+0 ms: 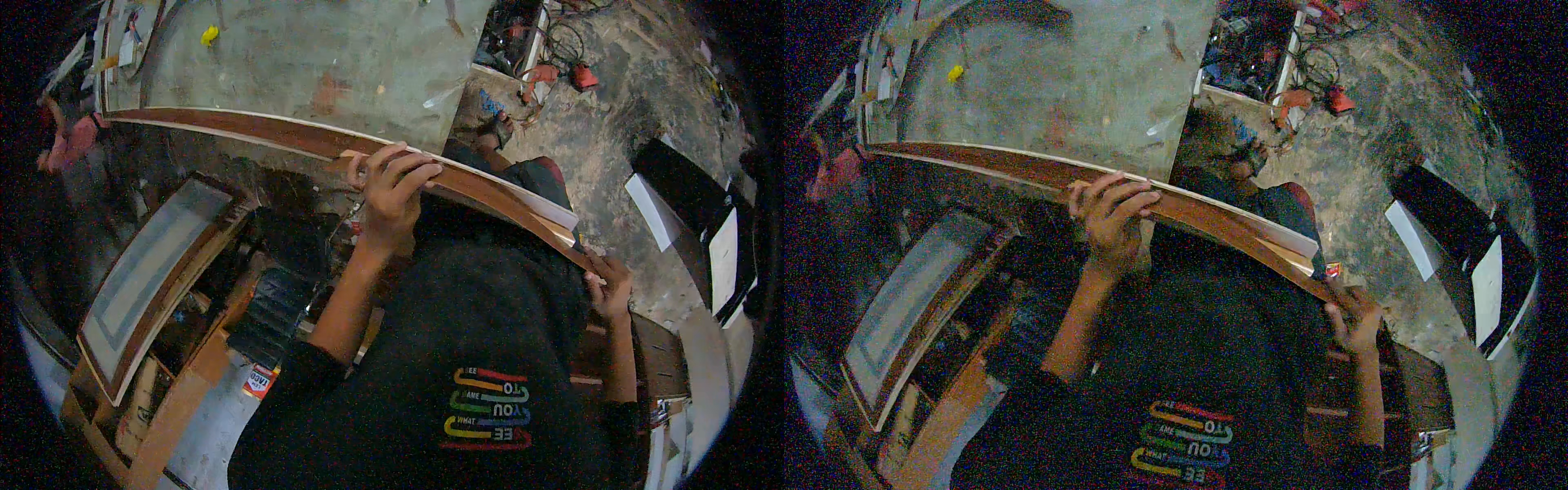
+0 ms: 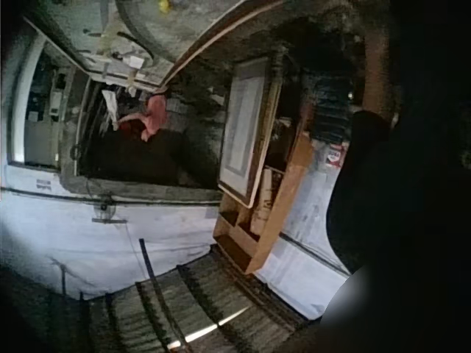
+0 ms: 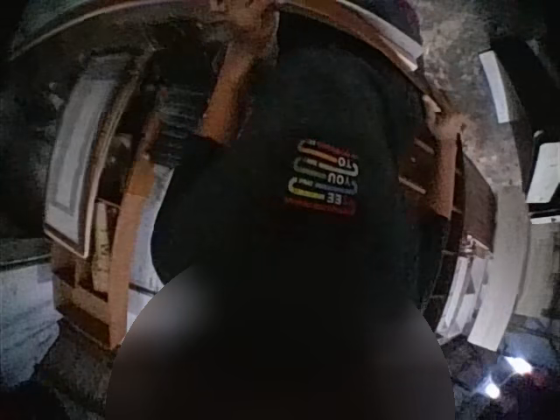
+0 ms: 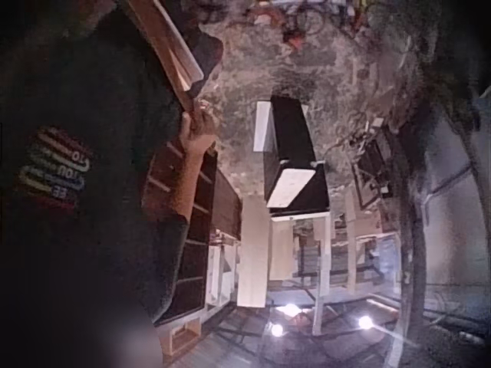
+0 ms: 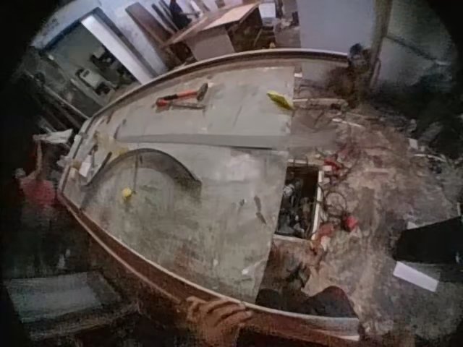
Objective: The person fits a long curved wooden trim piece along the edge of a large curved wooden frame on a workbench. They repeatedly align, press, and adjust the trim by hand, then use a metal file to smooth the trim edge. A second person is visible in the background but not interacting with the task.
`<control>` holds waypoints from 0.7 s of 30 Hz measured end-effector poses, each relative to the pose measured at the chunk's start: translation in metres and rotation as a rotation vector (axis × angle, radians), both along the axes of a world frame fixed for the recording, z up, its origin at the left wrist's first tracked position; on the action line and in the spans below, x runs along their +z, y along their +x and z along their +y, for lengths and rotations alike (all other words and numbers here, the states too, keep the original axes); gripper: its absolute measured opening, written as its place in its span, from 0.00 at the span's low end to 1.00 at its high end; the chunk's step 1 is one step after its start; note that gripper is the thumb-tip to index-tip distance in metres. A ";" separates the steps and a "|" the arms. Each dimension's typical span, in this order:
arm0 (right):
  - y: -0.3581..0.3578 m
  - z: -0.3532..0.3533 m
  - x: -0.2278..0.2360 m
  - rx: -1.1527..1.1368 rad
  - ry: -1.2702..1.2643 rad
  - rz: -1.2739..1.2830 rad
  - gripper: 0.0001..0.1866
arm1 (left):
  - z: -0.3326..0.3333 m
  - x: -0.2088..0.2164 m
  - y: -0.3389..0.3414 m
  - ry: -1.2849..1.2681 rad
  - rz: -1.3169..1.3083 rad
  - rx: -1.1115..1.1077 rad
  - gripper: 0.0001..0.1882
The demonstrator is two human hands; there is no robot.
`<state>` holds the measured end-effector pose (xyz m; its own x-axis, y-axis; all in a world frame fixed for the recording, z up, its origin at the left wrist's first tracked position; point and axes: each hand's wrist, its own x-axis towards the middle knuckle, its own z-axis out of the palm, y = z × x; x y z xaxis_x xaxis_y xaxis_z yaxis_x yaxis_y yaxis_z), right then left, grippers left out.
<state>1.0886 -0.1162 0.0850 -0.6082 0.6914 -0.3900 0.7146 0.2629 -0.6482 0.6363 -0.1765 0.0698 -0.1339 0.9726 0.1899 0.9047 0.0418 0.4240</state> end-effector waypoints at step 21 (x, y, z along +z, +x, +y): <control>0.033 0.013 0.015 -0.038 0.003 -0.136 0.25 | -0.007 -0.026 -0.012 0.043 -0.085 -0.228 0.10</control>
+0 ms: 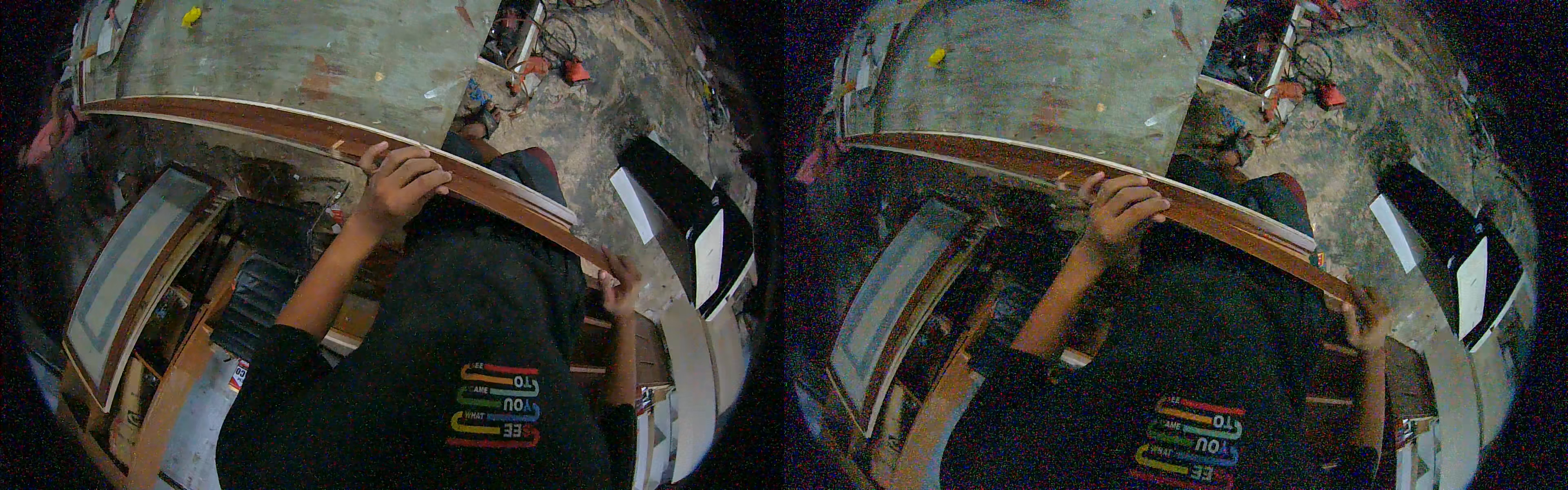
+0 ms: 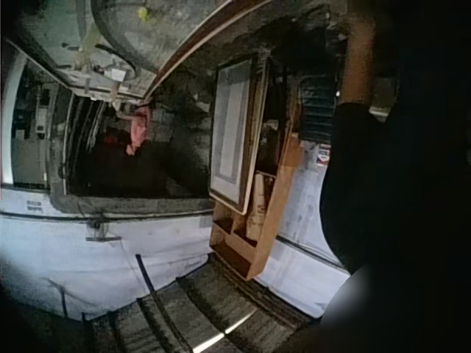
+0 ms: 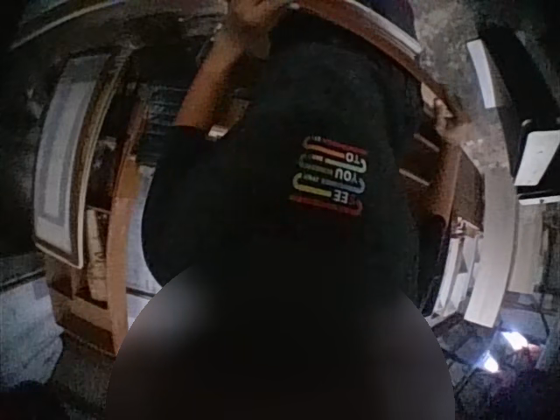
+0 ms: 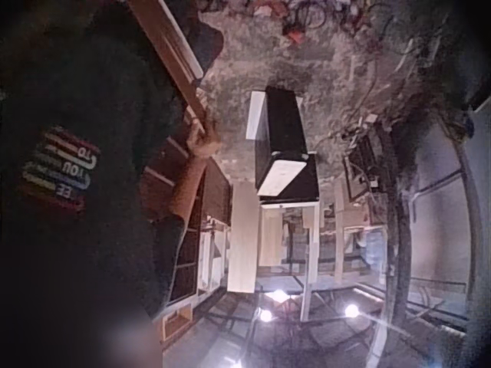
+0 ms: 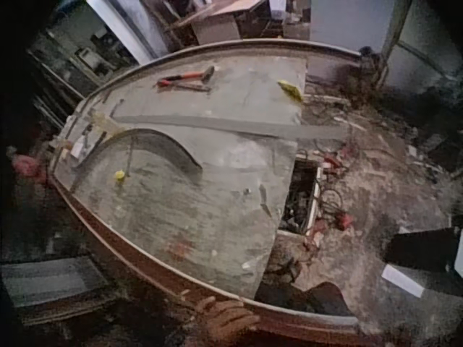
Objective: The person fits a long curved wooden trim piece along the edge of a large curved wooden frame on a workbench. They repeatedly align, press, and adjust the trim by hand, then use a metal file to smooth the trim edge. A second person is visible in the background but not interacting with the task.
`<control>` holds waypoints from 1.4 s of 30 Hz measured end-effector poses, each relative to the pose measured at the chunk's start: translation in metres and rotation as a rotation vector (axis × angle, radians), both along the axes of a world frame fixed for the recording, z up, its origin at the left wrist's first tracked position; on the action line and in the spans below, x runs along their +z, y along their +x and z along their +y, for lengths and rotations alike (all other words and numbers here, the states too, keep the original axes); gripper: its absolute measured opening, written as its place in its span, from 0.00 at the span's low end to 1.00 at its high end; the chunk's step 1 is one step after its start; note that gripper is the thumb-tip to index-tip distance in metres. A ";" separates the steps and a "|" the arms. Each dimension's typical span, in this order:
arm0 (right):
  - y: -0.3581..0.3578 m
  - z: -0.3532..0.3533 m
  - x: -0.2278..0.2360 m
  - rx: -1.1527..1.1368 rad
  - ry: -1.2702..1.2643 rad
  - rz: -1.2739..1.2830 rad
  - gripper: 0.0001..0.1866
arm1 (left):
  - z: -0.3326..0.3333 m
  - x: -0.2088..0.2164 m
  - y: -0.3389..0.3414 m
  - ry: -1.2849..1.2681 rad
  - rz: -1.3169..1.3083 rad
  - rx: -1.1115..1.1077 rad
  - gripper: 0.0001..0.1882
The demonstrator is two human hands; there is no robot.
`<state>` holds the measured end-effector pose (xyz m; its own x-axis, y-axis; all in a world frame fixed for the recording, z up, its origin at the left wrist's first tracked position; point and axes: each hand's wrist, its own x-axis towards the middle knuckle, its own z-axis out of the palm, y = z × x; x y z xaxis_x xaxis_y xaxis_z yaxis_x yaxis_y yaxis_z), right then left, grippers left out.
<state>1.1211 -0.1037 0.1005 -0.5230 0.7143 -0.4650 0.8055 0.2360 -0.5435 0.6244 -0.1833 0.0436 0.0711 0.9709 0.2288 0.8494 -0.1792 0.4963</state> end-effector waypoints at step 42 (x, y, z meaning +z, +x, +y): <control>0.000 0.026 -0.033 0.169 -0.213 -0.150 0.31 | -0.023 -0.006 -0.008 -0.139 0.102 0.072 0.18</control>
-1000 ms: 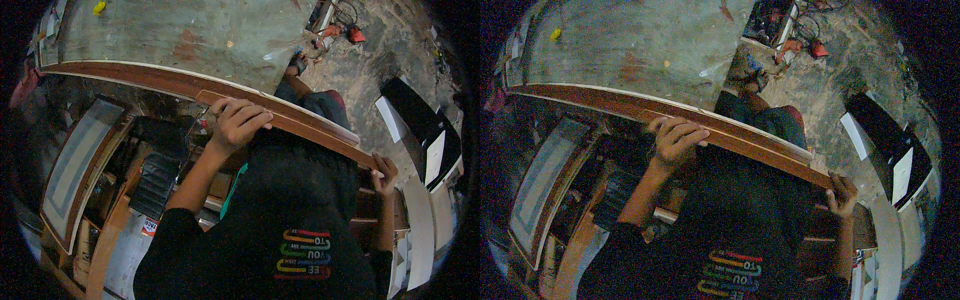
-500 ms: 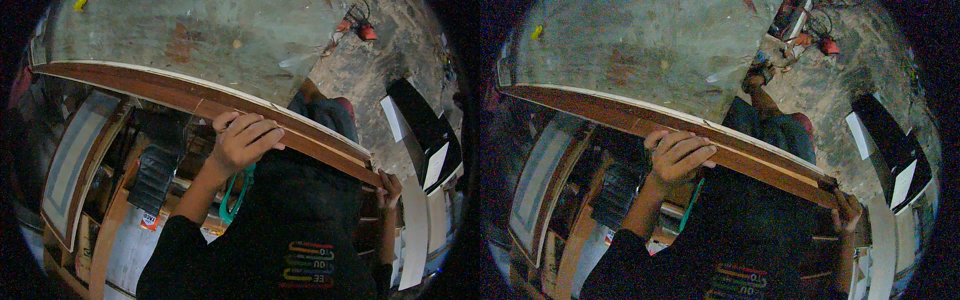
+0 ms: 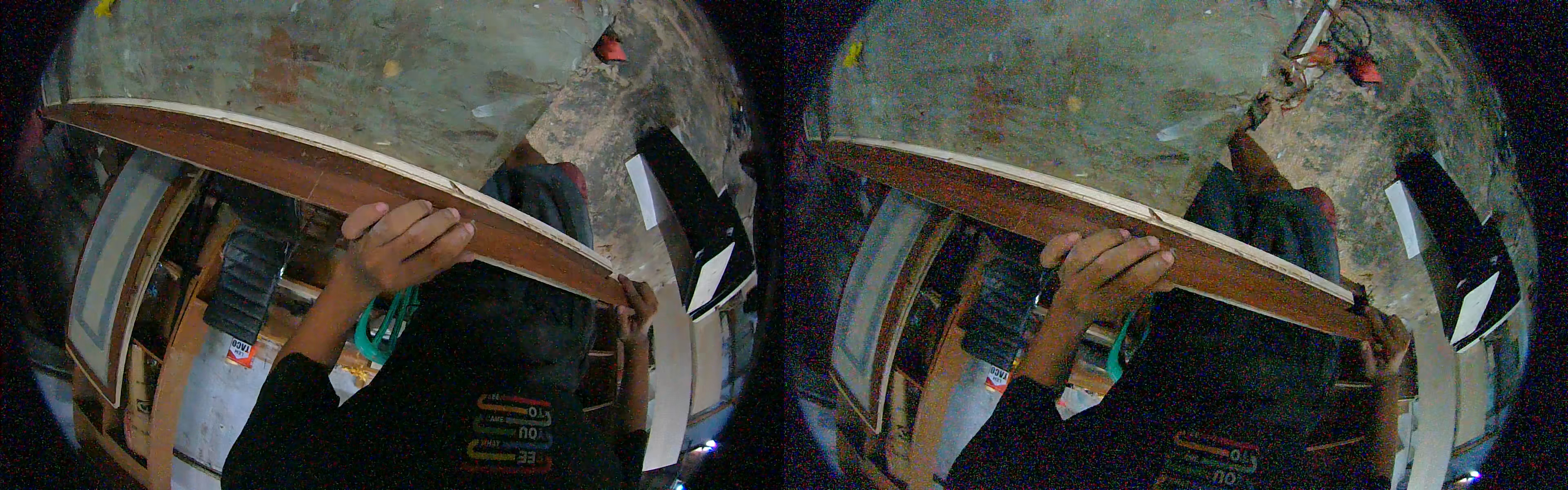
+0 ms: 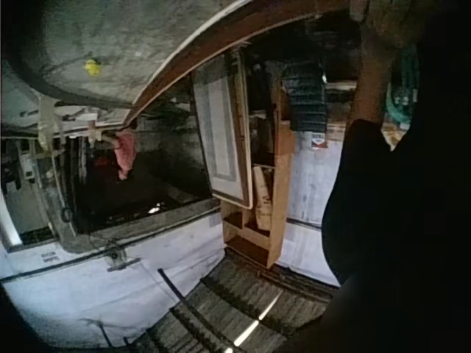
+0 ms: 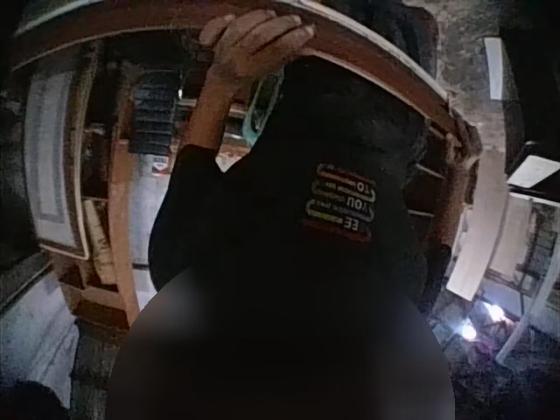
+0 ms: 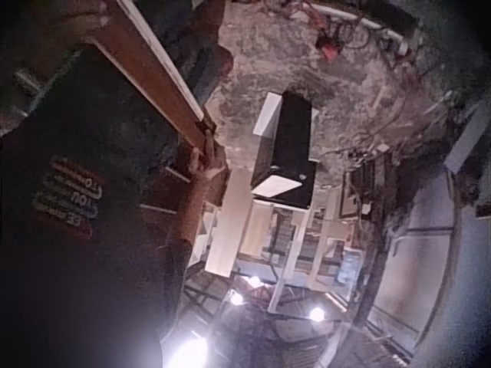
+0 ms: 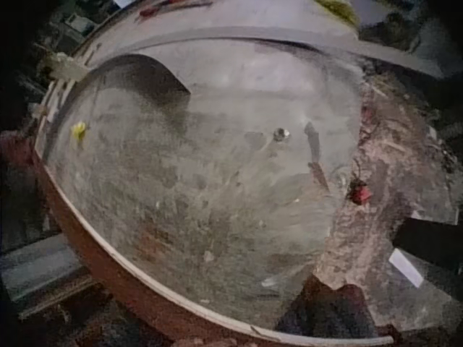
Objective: The person fits a long curved wooden trim piece along the edge of a large curved wooden frame on a workbench. They repeatedly align, press, and adjust the trim by hand, then use a metal file to smooth the trim edge. A second person is visible in the background but not interacting with the task.
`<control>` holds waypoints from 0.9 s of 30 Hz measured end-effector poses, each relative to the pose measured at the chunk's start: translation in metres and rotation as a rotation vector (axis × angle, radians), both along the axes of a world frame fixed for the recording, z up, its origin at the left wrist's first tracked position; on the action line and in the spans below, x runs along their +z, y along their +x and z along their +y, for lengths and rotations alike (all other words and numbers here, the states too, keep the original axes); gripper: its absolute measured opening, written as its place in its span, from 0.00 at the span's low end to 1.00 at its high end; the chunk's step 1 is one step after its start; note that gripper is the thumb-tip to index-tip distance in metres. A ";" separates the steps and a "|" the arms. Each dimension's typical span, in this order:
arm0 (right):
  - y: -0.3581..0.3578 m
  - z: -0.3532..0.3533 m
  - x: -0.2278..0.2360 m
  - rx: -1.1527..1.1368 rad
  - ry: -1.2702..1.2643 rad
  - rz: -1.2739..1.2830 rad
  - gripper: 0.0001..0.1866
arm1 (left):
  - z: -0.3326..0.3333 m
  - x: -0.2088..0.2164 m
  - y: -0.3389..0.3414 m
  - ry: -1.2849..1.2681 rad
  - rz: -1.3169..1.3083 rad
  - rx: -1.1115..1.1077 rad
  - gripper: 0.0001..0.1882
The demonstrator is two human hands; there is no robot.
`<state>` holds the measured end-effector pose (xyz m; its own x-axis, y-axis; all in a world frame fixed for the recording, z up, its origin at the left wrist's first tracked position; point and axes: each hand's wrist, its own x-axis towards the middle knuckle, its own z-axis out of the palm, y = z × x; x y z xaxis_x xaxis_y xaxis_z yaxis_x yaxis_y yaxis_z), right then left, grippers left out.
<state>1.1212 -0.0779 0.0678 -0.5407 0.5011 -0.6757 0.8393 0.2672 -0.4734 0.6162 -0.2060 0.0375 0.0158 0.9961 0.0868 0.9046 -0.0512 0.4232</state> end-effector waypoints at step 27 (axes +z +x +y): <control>-0.043 -0.019 0.004 -0.233 -0.015 0.135 0.28 | 0.005 0.011 -0.007 -0.084 -0.095 -0.027 0.11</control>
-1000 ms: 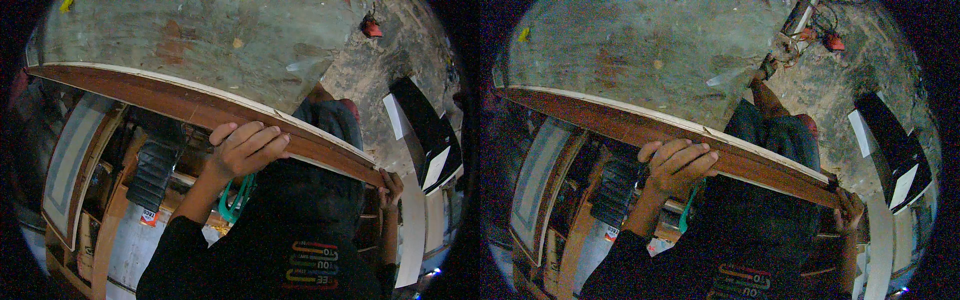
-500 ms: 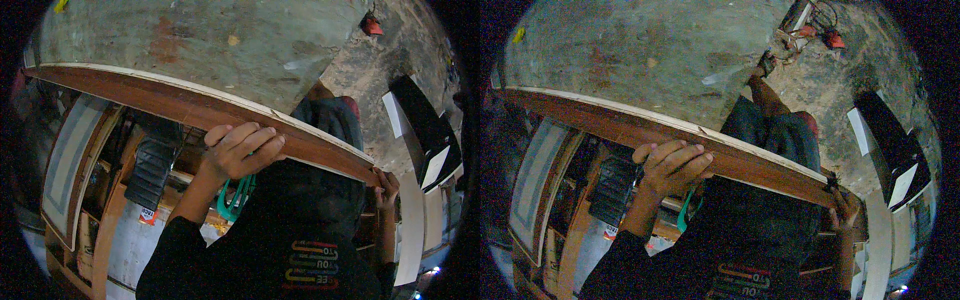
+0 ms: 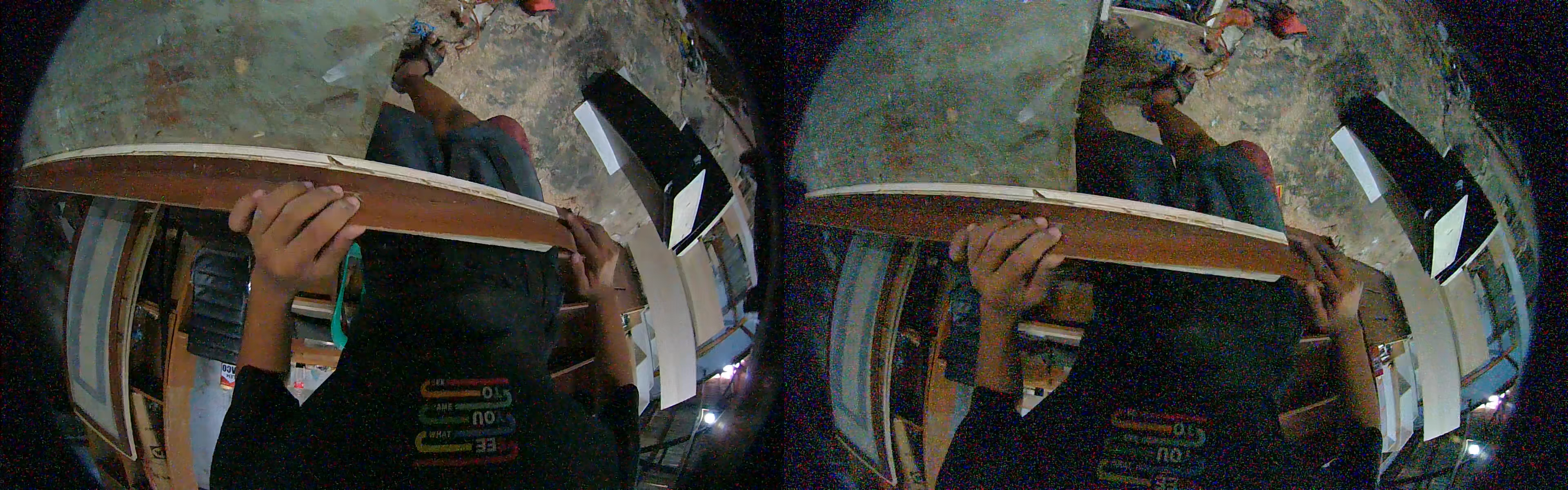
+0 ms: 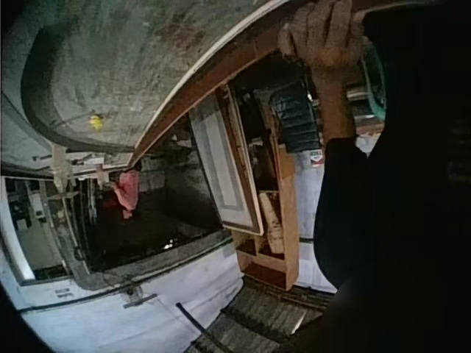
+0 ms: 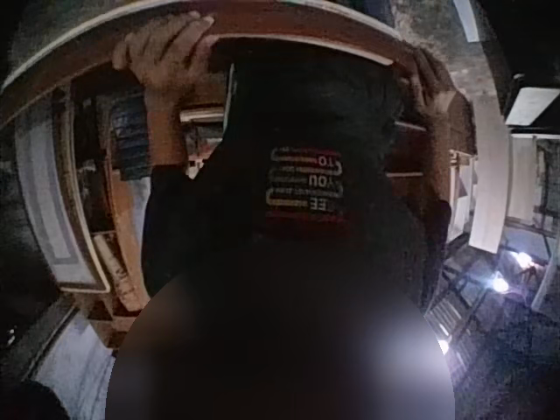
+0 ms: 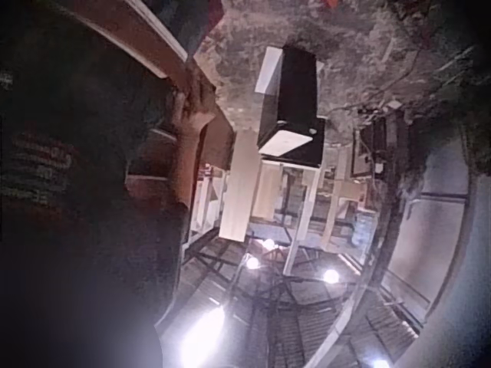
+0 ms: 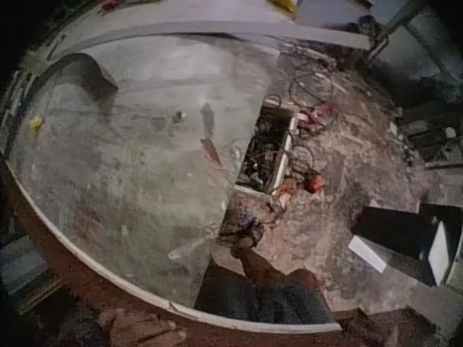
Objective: The person fits a long curved wooden trim piece along the edge of a large curved wooden frame on a workbench. They repeatedly align, press, and adjust the trim by hand, then use a metal file to smooth the trim edge. A second person is visible in the background but not interacting with the task.
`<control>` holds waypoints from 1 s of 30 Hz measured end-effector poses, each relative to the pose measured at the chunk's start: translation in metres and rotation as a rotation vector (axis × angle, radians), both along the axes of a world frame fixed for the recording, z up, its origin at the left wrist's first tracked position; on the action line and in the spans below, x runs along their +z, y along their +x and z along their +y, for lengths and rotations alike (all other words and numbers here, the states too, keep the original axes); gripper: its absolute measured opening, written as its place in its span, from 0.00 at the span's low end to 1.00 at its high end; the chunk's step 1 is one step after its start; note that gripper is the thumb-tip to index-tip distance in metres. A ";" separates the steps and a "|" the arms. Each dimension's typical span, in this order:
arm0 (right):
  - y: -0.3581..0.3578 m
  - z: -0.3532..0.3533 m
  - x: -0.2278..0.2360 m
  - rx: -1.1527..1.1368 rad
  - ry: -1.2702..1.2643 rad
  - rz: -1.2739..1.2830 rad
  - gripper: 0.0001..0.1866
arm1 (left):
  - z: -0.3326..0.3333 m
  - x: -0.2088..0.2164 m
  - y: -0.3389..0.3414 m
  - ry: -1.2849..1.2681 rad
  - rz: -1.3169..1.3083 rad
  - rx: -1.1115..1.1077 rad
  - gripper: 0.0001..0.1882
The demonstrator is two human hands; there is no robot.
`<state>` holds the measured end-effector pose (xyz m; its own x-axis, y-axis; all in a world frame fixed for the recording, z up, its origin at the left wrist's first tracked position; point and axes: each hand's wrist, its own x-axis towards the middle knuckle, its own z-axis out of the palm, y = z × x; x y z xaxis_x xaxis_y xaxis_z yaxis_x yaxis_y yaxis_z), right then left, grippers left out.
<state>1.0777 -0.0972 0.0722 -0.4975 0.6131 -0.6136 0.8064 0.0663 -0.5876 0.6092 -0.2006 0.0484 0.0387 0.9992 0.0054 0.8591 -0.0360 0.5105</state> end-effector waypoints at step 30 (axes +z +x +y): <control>-0.160 -0.040 0.026 0.192 0.502 0.250 0.29 | -0.001 0.022 0.011 0.116 -0.077 -0.038 0.13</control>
<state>0.9173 -0.1372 0.0977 -0.7205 0.6827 -0.1217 0.5937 0.5166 -0.6170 0.6198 -0.2021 0.0701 0.0719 0.9896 0.1248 0.8145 -0.1304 0.5653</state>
